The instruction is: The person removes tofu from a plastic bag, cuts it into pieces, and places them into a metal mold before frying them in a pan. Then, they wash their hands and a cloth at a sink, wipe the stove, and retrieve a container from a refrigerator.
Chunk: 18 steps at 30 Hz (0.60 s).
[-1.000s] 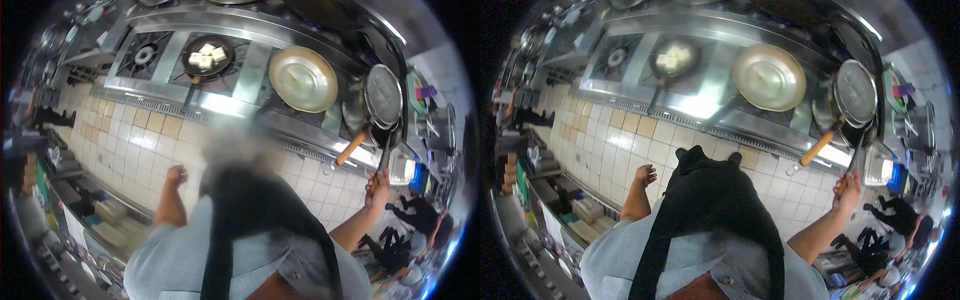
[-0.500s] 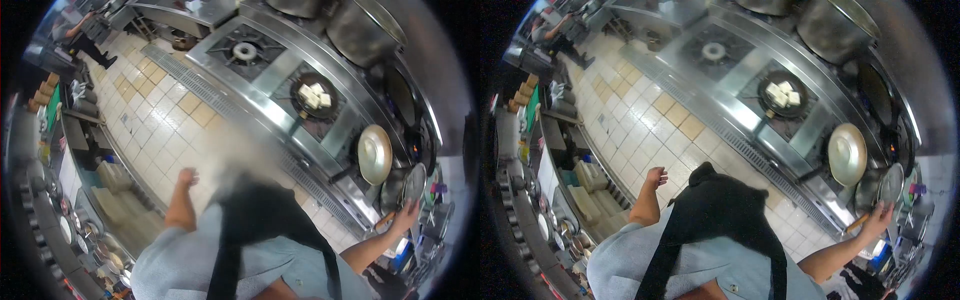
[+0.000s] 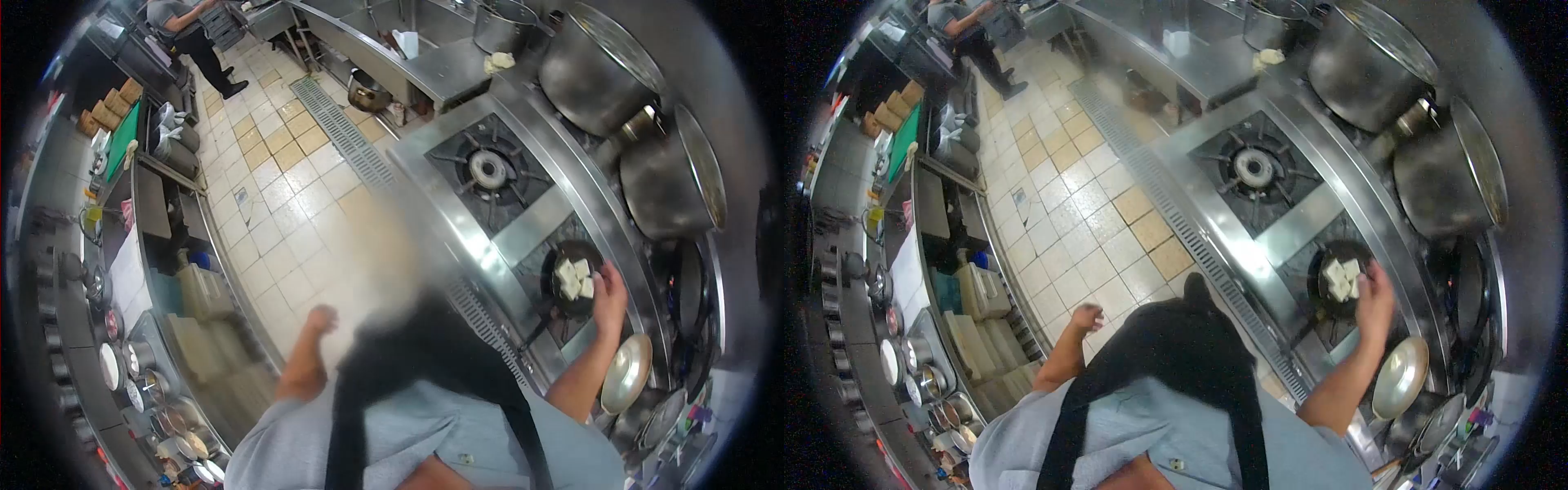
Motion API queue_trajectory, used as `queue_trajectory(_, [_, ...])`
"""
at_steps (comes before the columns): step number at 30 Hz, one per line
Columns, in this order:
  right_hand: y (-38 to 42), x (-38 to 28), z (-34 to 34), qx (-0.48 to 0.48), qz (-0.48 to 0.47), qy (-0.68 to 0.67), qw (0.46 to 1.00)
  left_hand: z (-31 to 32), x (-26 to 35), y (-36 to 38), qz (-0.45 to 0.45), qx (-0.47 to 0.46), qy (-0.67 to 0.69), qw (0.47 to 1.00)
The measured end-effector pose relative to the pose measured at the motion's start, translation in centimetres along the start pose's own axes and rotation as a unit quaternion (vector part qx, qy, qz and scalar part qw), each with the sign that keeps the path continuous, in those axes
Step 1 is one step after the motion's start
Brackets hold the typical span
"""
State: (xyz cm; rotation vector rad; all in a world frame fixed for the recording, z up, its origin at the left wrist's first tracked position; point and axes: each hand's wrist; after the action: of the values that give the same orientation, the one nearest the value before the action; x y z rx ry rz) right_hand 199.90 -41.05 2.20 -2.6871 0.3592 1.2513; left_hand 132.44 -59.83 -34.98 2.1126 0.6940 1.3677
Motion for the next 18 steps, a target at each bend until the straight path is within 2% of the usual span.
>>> queue_trajectory(1, [-2.1, -2.6, 2.9, -0.029, 0.011, 0.028, 0.999, -0.8, 0.0, 1.3, -0.043, -0.013, 0.007, 0.999])
queue_trajectory(2, [-4.2, -4.2, 6.1, -0.058, 0.009, 0.044, 0.997, -1.6, 2.3, 3.4, -0.149, 0.013, 0.065, 0.987])
queue_trajectory(3, [-6.1, -6.3, 9.2, -0.096, -0.034, 0.057, 0.993, -2.4, 4.5, 5.0, -0.247, 0.039, 0.125, 0.96])
queue_trajectory(5, [-10.2, -9.9, 16.3, -0.178, -0.111, 0.0, 0.978, -3.6, 5.3, 7.0, -0.247, 0.122, 0.211, 0.938])
queue_trajectory(6, [-11.7, -12.2, 19.3, -0.225, -0.14, 0.018, 0.964, -3.9, 4.1, 7.7, -0.235, 0.149, 0.266, 0.923])
queue_trajectory(8, [-13.5, -18.6, 24.5, -0.319, -0.16, -0.014, 0.934, -3.7, 3.0, 8.0, -0.231, 0.193, 0.349, 0.888])
queue_trajectory(9, [-14.5, -20.2, 27.7, -0.308, -0.248, -0.01, 0.919, -3.6, 3.0, 8.6, -0.242, 0.211, 0.373, 0.87])
queue_trajectory(10, [-15.1, -23.1, 29.7, -0.349, -0.245, -0.033, 0.904, -3.3, 1.1, 8.2, -0.224, 0.205, 0.365, 0.88])
queue_trajectory(11, [-15.6, -25.9, 31.4, -0.348, -0.249, -0.035, 0.903, -2.3, -2.7, 7.9, -0.157, 0.179, 0.271, 0.933])
queue_trajectory(12, [-16.0, -28.5, 32.9, -0.367, -0.254, -0.035, 0.894, -1.3, -5.6, 7.5, -0.002, 0.171, 0.025, 0.985])
queue_trajectory(13, [-16.5, -30.3, 34.5, -0.386, -0.256, -0.033, 0.886, -1.0, -4.4, 7.5, 0.177, 0.214, -0.187, 0.942])
queue_trajectory(14, [-17.1, -31.0, 36.7, -0.378, -0.253, -0.047, 0.889, -1.6, -4.2, 8.0, 0.086, 0.18, -0.132, 0.971])
queue_trajectory(15, [-17.8, -31.5, 38.6, -0.379, -0.251, -0.046, 0.89, -2.0, -5.5, 7.6, 0.043, 0.166, -0.108, 0.979])
queue_trajectory(18, [-19.9, -33.9, 42.3, -0.384, -0.222, -0.022, 0.896, -6.8, -5.0, 4.1, 0.05, 0.154, -0.09, 0.983])
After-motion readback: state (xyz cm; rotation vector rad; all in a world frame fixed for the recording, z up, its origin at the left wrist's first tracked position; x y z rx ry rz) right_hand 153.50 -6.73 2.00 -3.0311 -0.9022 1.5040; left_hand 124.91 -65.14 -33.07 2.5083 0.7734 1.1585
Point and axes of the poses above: each hand's wrist, its own y-axis away from the middle knuckle, its own z-axis out of the palm, x = y × z, and after that the axes turned 2 degrees about -y, right-handed
